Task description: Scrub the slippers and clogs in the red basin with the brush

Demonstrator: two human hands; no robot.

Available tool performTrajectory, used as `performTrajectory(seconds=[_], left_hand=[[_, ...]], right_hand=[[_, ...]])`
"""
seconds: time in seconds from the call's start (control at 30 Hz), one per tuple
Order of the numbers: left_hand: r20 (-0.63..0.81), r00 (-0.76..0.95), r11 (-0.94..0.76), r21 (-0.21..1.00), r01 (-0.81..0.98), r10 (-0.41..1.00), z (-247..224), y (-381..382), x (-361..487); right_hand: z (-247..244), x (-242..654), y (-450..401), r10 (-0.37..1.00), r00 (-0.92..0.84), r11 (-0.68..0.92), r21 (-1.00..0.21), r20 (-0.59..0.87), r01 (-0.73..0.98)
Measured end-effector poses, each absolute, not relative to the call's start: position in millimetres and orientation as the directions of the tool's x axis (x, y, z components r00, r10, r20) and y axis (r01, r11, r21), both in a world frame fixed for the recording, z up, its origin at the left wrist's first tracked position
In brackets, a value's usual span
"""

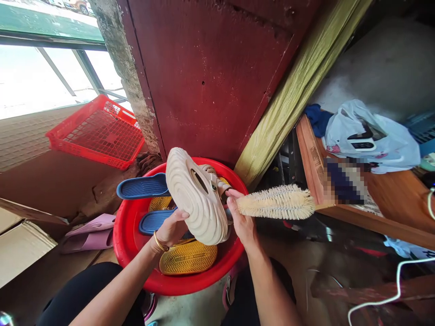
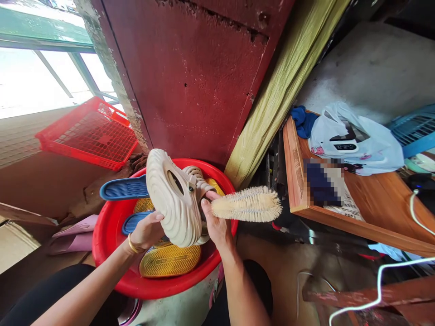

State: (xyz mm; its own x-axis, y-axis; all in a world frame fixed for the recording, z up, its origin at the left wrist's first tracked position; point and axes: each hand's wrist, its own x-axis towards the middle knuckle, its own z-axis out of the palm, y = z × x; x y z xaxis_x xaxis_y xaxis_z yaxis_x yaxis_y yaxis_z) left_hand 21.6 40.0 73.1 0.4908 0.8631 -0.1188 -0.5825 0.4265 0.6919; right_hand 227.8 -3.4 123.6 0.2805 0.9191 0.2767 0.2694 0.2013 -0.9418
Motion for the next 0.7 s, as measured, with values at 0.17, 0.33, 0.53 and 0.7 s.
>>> performTrajectory(seconds=[0.17, 0.33, 0.53, 0.7], left_hand=[[-0.039, 0.436, 0.301, 0.778, -0.551, 0.899, 80, 47, 1], [-0.005, 0.424, 0.234, 0.840, -0.490, 0.906, 79, 47, -5], [-0.002, 0.333, 0.169, 0.864, -0.474, 0.943, 84, 51, -7], [0.008, 0.207, 0.097, 0.867, -0.489, 0.978, 103, 59, -37]], right_hand=[[125, 226, -1, 0.922, 0.319, 0.195, -0.975, 0.220, 0.109], [120, 225, 1, 0.923, 0.337, 0.196, -0.981, 0.186, 0.006], [120, 250, 5, 0.815, 0.560, 0.234, -0.969, 0.150, -0.081], [118, 255, 6, 0.847, 0.520, 0.154, -0.987, 0.113, -0.037]])
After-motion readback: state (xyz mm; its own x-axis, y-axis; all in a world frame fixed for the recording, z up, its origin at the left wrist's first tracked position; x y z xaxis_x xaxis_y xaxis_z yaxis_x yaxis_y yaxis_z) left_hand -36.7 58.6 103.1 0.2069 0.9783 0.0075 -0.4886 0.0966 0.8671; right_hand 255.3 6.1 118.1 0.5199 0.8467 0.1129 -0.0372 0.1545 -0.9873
